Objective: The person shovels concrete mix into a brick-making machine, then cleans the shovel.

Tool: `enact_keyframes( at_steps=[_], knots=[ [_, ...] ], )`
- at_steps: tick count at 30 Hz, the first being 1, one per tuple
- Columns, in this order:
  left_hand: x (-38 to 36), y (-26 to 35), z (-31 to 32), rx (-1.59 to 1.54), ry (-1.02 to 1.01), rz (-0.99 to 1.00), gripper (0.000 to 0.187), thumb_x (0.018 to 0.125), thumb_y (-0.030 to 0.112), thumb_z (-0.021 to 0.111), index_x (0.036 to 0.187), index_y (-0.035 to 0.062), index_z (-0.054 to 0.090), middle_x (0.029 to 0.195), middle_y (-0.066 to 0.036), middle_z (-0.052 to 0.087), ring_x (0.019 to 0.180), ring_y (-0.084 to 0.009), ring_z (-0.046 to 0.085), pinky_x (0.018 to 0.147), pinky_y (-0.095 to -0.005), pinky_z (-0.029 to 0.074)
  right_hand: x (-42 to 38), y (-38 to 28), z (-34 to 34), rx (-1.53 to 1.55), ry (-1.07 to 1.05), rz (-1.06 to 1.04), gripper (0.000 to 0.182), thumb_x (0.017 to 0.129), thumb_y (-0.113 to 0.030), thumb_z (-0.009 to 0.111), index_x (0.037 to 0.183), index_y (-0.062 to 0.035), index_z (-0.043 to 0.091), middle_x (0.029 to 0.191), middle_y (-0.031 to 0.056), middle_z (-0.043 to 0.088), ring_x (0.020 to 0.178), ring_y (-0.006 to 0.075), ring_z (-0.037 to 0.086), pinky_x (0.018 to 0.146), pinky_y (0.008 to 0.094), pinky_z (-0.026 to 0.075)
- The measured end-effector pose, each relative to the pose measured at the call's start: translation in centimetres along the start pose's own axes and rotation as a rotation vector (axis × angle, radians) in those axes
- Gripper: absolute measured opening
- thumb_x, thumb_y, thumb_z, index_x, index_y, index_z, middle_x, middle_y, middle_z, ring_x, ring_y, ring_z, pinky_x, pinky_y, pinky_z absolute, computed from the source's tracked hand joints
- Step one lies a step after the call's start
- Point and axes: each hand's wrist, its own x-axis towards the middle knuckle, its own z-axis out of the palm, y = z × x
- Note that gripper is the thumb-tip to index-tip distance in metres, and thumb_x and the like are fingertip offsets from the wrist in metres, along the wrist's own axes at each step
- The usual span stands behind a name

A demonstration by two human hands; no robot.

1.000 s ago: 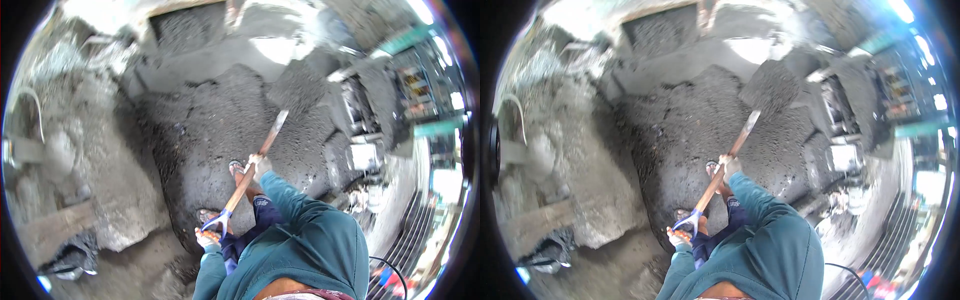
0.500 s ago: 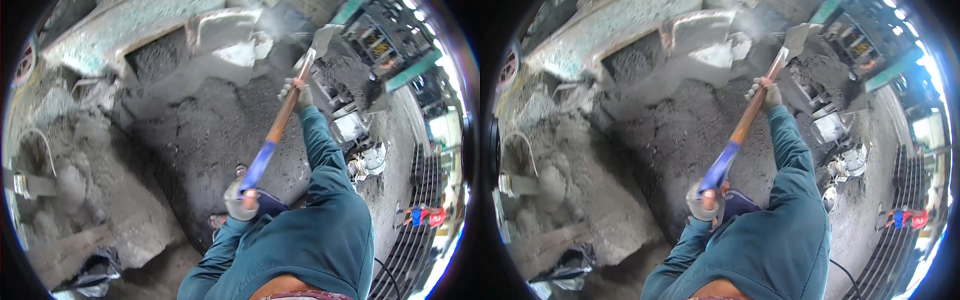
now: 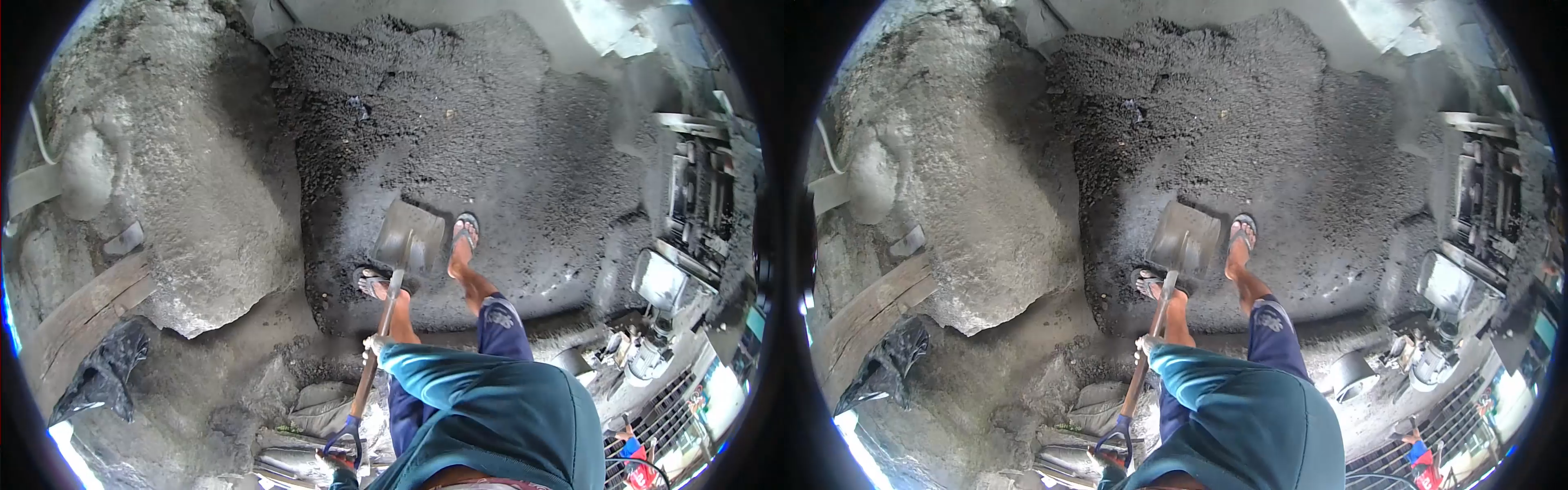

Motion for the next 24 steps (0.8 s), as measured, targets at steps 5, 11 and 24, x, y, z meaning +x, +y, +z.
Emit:
enact_keyframes(
  at_steps=[5, 11, 24],
  knots=[
    [-5.2, -1.6, 26.9, 0.068, -0.143, 0.19, 0.037, 0.094, 0.039, 0.057, 0.111, 0.006, 0.057, 0.088, -0.01, 0.06, 0.073, -0.0258, 0.058, 0.062, -0.041, 0.048, 4.2, -24.4, -4.4, 0.13, -0.147, -0.261, 0.014, 0.081, -0.011, 0.065, 0.081, -0.0133, 0.051, 0.061, 0.0044, 0.047, 0.051, 0.0251, 0.051, 0.048, 0.0474, 0.048],
    [-8.0, -5.5, 34.5, -0.125, -0.137, 0.277, 0.04, 0.096, 0.039, 0.058, 0.069, 0.0111, 0.049, 0.053, -0.005, 0.048, 0.039, -0.0172, 0.042, 0.038, -0.0332, 0.034, 4.3, -28.8, -7.8, 0.117, -0.08, -0.526, 0.014, 0.081, -0.011, 0.063, 0.091, -0.0131, 0.053, 0.071, 0.0044, 0.051, 0.054, 0.0231, 0.054, 0.048, 0.0462, 0.048],
    [-10.1, -3.7, 27.5, -0.056, -0.722, -0.072, 0.059, 0.091, 0.064, 0.046, 0.058, 0.0154, 0.04, 0.046, -0.004, 0.04, 0.037, -0.0208, 0.04, 0.037, -0.0366, 0.032, -24.9, -22.4, -12.3, 0.414, -0.016, -0.87, 0.016, 0.083, -0.006, 0.067, 0.091, -0.011, 0.054, 0.072, 0.0038, 0.052, 0.053, 0.0212, 0.053, 0.048, 0.0409, 0.047]
  ],
)
